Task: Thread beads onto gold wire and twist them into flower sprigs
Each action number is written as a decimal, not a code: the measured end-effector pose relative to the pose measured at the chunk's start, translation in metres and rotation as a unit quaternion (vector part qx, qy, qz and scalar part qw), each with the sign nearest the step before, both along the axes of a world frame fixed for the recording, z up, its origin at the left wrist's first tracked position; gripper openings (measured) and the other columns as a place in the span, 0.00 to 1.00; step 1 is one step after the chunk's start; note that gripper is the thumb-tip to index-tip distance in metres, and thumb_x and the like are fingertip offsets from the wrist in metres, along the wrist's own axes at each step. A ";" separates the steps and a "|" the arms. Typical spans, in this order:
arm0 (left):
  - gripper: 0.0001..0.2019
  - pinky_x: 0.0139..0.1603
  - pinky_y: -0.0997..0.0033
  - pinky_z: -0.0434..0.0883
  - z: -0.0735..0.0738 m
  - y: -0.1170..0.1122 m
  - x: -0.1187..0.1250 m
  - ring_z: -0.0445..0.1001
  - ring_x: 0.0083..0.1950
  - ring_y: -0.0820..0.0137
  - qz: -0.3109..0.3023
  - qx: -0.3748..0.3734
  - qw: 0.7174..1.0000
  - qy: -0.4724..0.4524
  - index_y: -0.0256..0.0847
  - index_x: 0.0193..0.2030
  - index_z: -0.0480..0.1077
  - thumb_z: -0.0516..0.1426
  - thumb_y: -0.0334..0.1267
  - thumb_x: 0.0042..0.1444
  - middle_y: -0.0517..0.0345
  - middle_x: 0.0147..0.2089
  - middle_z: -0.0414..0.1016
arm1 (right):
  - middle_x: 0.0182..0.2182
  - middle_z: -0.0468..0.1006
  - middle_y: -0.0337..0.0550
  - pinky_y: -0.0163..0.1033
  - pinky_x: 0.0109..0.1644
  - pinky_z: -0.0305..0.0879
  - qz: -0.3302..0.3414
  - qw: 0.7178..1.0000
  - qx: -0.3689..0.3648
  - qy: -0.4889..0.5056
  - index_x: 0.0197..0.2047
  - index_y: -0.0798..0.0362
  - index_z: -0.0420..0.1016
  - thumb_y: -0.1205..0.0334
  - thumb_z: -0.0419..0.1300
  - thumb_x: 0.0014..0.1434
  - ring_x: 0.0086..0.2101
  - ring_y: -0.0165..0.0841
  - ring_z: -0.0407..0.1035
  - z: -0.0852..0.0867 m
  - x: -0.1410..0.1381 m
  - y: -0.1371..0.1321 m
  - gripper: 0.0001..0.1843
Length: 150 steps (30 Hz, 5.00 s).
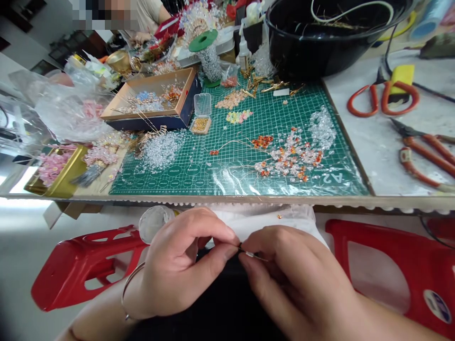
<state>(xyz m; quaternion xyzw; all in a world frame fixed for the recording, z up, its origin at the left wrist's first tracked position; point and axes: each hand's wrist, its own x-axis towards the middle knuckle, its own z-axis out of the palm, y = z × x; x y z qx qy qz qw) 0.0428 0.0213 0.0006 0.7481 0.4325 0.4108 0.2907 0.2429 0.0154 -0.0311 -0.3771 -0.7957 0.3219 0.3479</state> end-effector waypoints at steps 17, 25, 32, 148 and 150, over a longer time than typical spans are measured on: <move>0.08 0.47 0.62 0.76 -0.057 0.111 -0.076 0.80 0.45 0.64 0.120 0.053 0.938 0.322 0.43 0.42 0.81 0.59 0.30 0.64 0.57 0.44 0.84 | 0.19 0.72 0.30 0.34 0.21 0.61 -0.067 0.997 0.039 0.006 0.36 0.45 0.68 0.65 0.58 0.65 0.16 0.27 0.65 -0.005 -0.010 -0.001 0.06; 0.10 0.44 0.61 0.73 -0.048 0.110 -0.074 0.78 0.42 0.62 0.129 0.037 0.933 0.334 0.41 0.39 0.80 0.57 0.31 0.64 0.54 0.41 0.83 | 0.19 0.71 0.31 0.34 0.23 0.61 -0.072 0.997 0.012 -0.029 0.33 0.47 0.69 0.62 0.55 0.68 0.17 0.27 0.65 -0.005 -0.011 -0.002 0.10; 0.03 0.29 0.76 0.68 -0.014 0.050 -0.047 0.70 0.29 0.76 0.095 -0.239 0.958 -0.128 0.41 0.39 0.76 0.62 0.36 0.62 0.57 0.37 0.82 | 0.20 0.70 0.32 0.35 0.22 0.61 -0.092 0.996 -0.007 -0.019 0.35 0.46 0.69 0.64 0.56 0.66 0.18 0.29 0.64 -0.001 -0.010 -0.004 0.06; 0.10 0.30 0.83 0.77 -0.014 0.013 0.006 0.81 0.30 0.76 -0.057 -0.482 0.767 -0.420 0.37 0.40 0.75 0.69 0.29 0.54 0.59 0.34 0.83 | 0.22 0.71 0.33 0.34 0.25 0.59 -0.098 0.992 0.081 -0.011 0.39 0.47 0.65 0.71 0.54 0.64 0.19 0.28 0.62 0.003 -0.002 -0.007 0.07; 0.11 0.31 0.83 0.77 -0.015 0.013 0.005 0.82 0.31 0.76 -0.061 -0.482 0.769 -0.415 0.37 0.41 0.74 0.69 0.29 0.54 0.59 0.34 0.83 | 0.22 0.72 0.33 0.35 0.24 0.59 -0.094 0.992 0.078 -0.019 0.40 0.47 0.66 0.71 0.54 0.64 0.19 0.29 0.63 0.004 -0.002 -0.008 0.08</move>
